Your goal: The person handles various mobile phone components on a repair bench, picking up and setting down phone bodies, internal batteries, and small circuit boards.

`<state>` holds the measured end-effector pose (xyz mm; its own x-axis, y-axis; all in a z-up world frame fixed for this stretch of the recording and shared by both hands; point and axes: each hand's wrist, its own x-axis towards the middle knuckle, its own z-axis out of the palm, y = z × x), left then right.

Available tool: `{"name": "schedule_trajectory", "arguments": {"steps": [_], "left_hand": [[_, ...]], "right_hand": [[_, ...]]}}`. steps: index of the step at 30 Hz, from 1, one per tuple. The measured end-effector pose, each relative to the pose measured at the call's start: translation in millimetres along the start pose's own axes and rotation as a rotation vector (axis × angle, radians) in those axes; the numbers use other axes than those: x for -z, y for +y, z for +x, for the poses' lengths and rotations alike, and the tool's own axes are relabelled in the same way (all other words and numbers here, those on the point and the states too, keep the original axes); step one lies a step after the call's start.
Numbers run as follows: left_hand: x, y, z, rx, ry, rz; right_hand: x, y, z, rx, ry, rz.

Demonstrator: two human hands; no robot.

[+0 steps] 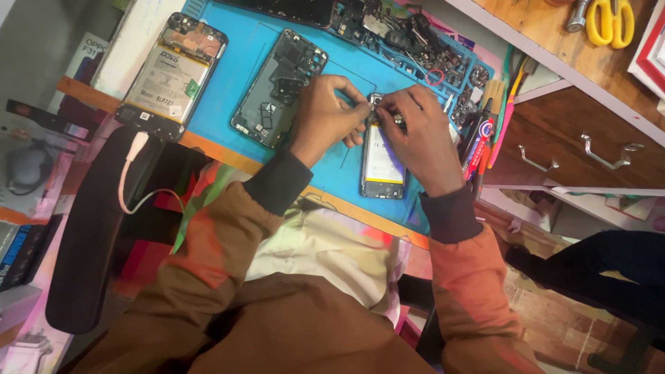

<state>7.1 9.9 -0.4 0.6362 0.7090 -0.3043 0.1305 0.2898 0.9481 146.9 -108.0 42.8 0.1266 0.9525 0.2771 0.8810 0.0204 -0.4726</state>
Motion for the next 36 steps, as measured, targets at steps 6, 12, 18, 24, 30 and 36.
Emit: {"name": "schedule_trajectory", "arguments": {"steps": [6, 12, 18, 24, 30, 36], "left_hand": [[-0.3, -1.7, 0.7, -0.016, 0.005, 0.007], [-1.4, -0.2, 1.4, 0.022, 0.006, -0.001], [-2.8, -3.5, -1.3, -0.075, -0.003, -0.005], [-7.3, -2.2, -5.9, -0.084, 0.052, 0.034], [-4.2, -2.7, -8.7, -0.143, 0.047, 0.071], [-4.5, -6.8, -8.3, -0.150, 0.051, 0.062]], "right_hand": [[-0.5, -0.4, 0.2, 0.008, 0.011, -0.011], [-1.3, -1.4, -0.2, 0.003, 0.015, -0.004], [-2.3, 0.5, 0.6, -0.009, 0.017, -0.003], [1.0, -2.0, -1.9, -0.019, 0.023, 0.045], [6.7, -3.6, -0.3, -0.068, 0.008, 0.086], [4.1, -2.2, -1.9, -0.048, 0.017, 0.082]]}}
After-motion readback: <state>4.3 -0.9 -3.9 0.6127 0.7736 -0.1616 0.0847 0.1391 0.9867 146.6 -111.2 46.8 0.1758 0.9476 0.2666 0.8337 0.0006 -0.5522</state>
